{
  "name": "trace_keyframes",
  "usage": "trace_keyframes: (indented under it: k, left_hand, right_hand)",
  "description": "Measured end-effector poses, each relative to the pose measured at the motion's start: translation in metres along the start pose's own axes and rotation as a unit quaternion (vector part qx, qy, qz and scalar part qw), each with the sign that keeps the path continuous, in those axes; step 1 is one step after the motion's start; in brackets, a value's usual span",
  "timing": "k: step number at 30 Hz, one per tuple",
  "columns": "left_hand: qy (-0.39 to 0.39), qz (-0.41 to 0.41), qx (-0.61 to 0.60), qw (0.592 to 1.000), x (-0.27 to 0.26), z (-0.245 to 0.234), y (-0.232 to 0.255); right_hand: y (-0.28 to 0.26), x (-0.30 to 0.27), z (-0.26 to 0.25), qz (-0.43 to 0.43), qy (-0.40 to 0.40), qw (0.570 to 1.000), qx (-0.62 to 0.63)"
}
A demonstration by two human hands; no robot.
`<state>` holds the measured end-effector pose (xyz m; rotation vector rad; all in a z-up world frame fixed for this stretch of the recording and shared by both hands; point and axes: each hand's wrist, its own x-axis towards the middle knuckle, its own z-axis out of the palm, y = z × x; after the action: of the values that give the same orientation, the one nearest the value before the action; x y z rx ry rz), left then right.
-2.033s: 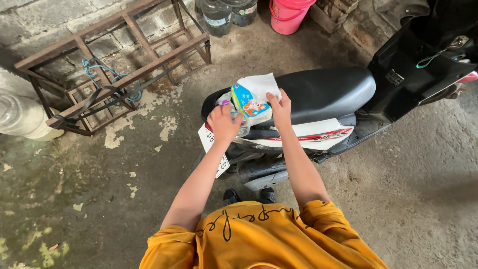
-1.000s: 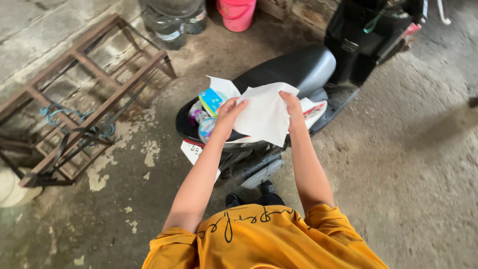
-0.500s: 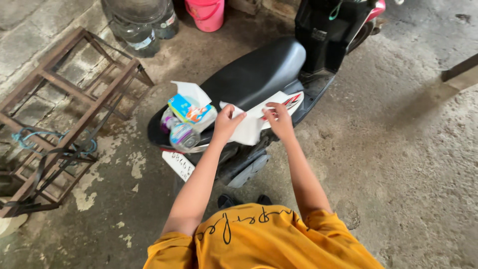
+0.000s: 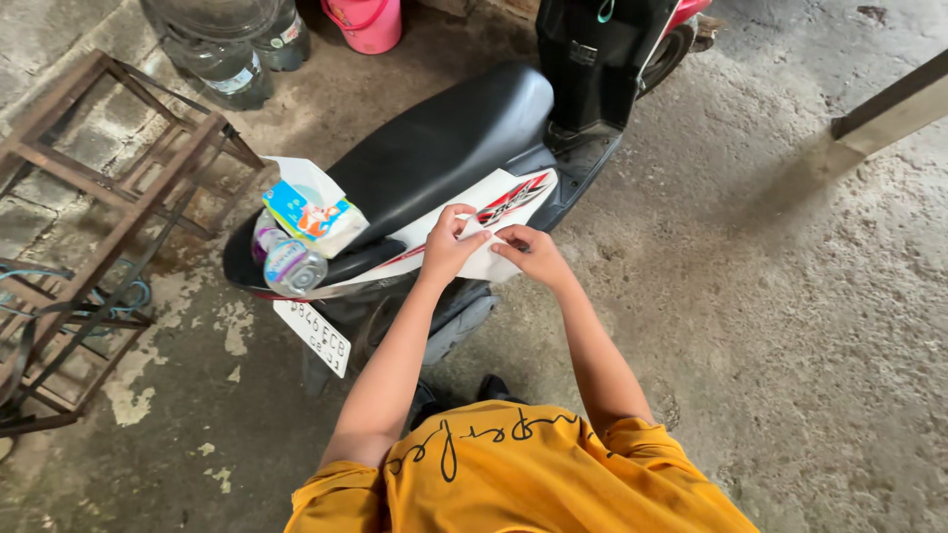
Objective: The person sprays a cleaning solution onto the rear side panel of a motorcycle and wipes the surface with a tissue. The person then continues to wipe the side panel and the seat area with the tissue.
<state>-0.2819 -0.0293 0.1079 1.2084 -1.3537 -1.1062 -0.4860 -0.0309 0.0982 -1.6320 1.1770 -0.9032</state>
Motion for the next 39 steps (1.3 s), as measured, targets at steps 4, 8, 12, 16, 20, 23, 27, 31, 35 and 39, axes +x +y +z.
trace_keyframes:
  k: [4, 8, 12, 16, 20, 23, 27, 31, 35, 39]
  left_hand:
    - [0.024, 0.076, 0.094, 0.992, -0.007, 0.016, 0.011]
    - [-0.010, 0.142, 0.220, 0.965, -0.016, 0.030, 0.027]
    - [-0.067, 0.172, 0.328, 0.927, -0.020, 0.046, 0.036]
    - [-0.107, 0.128, 0.360, 0.918, -0.019, 0.056, 0.029]
    - [-0.099, 0.115, 0.344, 0.927, -0.016, 0.063, 0.023]
    - [-0.100, 0.084, 0.305, 0.943, -0.013, 0.063, 0.025]
    - [-0.074, 0.097, 0.272, 0.955, -0.009, 0.065, 0.031]
    - [-0.033, 0.127, 0.259, 0.957, -0.007, 0.068, 0.038]
    - [0.036, 0.180, 0.247, 0.952, -0.014, 0.076, 0.049]
    - [0.118, 0.212, 0.255, 0.936, -0.019, 0.089, 0.045]
  right_hand:
    - [0.007, -0.009, -0.019, 0.009, 0.005, 1.000, 0.001]
    - [0.000, -0.022, -0.034, 0.008, -0.017, 1.000, -0.002]
    - [-0.006, -0.030, -0.048, -0.010, -0.026, 0.999, -0.030]
    - [-0.004, -0.038, -0.060, 0.015, -0.032, 0.998, -0.057]
    - [0.004, -0.042, -0.074, 0.044, -0.055, 0.997, -0.016]
    - [0.004, -0.047, -0.089, 0.071, -0.067, 0.995, 0.002]
    - [-0.003, -0.053, -0.106, 0.055, -0.074, 0.995, 0.024]
    - [-0.008, -0.056, -0.114, 0.045, -0.076, 0.995, 0.046]
    - [-0.007, -0.057, -0.112, 0.045, -0.076, 0.993, 0.079]
    - [-0.003, -0.058, -0.111, 0.033, -0.054, 0.993, 0.096]
